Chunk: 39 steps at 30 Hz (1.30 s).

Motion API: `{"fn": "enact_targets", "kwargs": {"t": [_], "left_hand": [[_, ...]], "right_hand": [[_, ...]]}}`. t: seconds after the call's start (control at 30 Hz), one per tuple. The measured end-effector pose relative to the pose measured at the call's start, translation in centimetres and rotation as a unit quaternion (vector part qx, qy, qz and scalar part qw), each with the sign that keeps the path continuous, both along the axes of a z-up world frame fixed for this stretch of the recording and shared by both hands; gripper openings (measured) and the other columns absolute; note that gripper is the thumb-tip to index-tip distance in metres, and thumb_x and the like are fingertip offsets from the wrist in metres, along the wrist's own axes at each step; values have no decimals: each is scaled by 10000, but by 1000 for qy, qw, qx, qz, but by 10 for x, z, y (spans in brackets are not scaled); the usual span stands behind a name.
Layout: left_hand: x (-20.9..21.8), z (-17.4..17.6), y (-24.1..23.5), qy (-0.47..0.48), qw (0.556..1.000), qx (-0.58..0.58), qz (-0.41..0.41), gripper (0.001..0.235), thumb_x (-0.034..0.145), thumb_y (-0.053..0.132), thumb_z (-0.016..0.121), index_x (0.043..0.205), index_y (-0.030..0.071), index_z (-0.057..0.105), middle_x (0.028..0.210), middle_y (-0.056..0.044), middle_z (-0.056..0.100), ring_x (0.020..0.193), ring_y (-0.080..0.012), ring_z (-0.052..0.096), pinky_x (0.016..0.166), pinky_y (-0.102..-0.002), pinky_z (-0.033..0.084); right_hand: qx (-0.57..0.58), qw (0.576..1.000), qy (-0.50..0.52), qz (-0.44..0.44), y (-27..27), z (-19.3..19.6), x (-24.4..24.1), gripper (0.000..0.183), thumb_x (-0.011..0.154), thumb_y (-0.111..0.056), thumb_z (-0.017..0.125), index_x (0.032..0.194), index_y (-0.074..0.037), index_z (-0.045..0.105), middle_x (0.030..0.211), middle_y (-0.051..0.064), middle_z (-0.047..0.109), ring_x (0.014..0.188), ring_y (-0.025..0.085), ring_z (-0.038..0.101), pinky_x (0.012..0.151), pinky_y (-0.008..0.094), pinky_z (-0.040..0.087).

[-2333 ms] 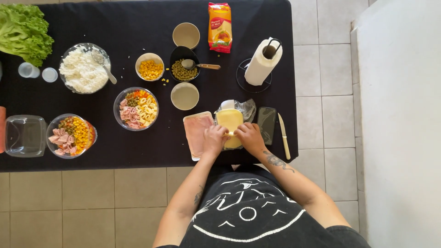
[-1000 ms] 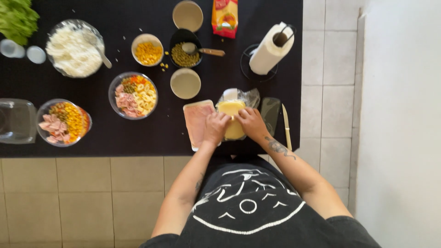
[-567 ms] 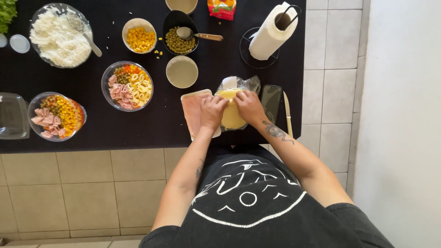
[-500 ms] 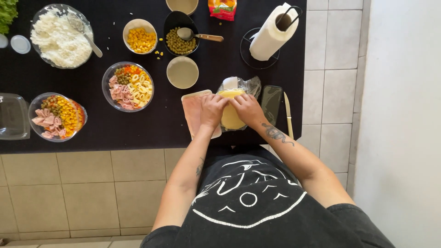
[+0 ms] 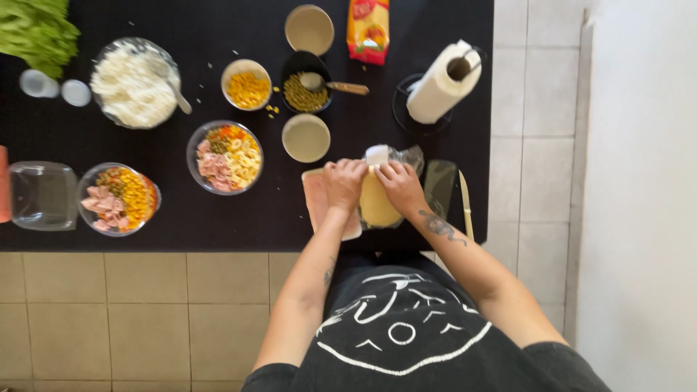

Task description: The person cuts slices of ham and cheese into small pieces using a knife and adds them to bowls containing mixed vegetables. The person handles the ham and cheese, using a knife to cut them, and places the cut pieces into the bowls.

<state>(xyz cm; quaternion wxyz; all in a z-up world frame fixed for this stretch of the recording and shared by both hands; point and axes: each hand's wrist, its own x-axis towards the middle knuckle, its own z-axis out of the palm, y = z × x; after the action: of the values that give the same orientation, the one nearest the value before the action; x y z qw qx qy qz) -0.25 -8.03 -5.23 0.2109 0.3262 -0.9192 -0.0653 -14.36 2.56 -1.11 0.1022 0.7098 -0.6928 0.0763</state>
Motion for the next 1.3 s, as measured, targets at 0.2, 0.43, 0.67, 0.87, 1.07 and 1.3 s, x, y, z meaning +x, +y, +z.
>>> {"fn": "enact_targets", "kwargs": {"t": [0.2, 0.43, 0.67, 0.87, 1.07, 1.3], "left_hand": [[5, 10, 4, -44, 998, 25, 23, 156, 881, 387, 526, 1032, 377, 566, 924, 144, 536, 922, -83, 484, 825, -354, 331], [4, 55, 1, -12, 992, 97, 81, 319, 893, 392, 525, 1201, 313, 507, 1040, 84, 570, 980, -124, 518, 819, -388, 383], [33, 43, 27, -11, 984, 164, 76, 172, 879, 370, 581, 1036, 298, 579, 945, 77, 589, 1000, -145, 520, 851, -397, 344], [7, 28, 29, -65, 983, 168, 37, 213, 823, 394, 629, 1021, 346, 567, 977, 119, 556, 982, -118, 509, 861, -377, 330], [-34, 31, 22, -94, 985, 142, -34, 288, 763, 350, 709, 1019, 352, 577, 995, 121, 538, 986, -123, 495, 848, -367, 360], [-48, 26, 23, -138, 974, 104, -147, 277, 743, 300, 716, 957, 349, 546, 955, 164, 509, 966, -69, 479, 864, -343, 337]], "right_hand": [[21, 999, -17, -21, -13, -27, -11, 219, 942, -275, 426, 1121, -213, 536, 977, -45, 522, 1027, 138, 501, 880, 309, 377], [-6, 990, -122, -69, -19, -10, -32, 102, 919, -240, 522, 981, -172, 566, 849, 18, 532, 854, 211, 558, 761, 338, 435], [30, 690, -660, -297, 63, 28, -43, 190, 958, -183, 538, 1094, -54, 571, 813, 103, 658, 767, 189, 650, 634, 280, 500], [33, 483, -806, -341, 108, 38, -14, 249, 957, -141, 520, 1161, 3, 512, 932, 115, 640, 835, 165, 666, 715, 275, 571], [46, 423, -827, -367, 127, 27, -1, 285, 967, -174, 505, 1196, -4, 500, 958, 117, 630, 861, 174, 658, 759, 311, 575], [66, 376, -849, -366, 137, 22, 14, 269, 969, -162, 491, 1178, 6, 509, 977, 149, 644, 901, 214, 668, 784, 361, 570]]}}
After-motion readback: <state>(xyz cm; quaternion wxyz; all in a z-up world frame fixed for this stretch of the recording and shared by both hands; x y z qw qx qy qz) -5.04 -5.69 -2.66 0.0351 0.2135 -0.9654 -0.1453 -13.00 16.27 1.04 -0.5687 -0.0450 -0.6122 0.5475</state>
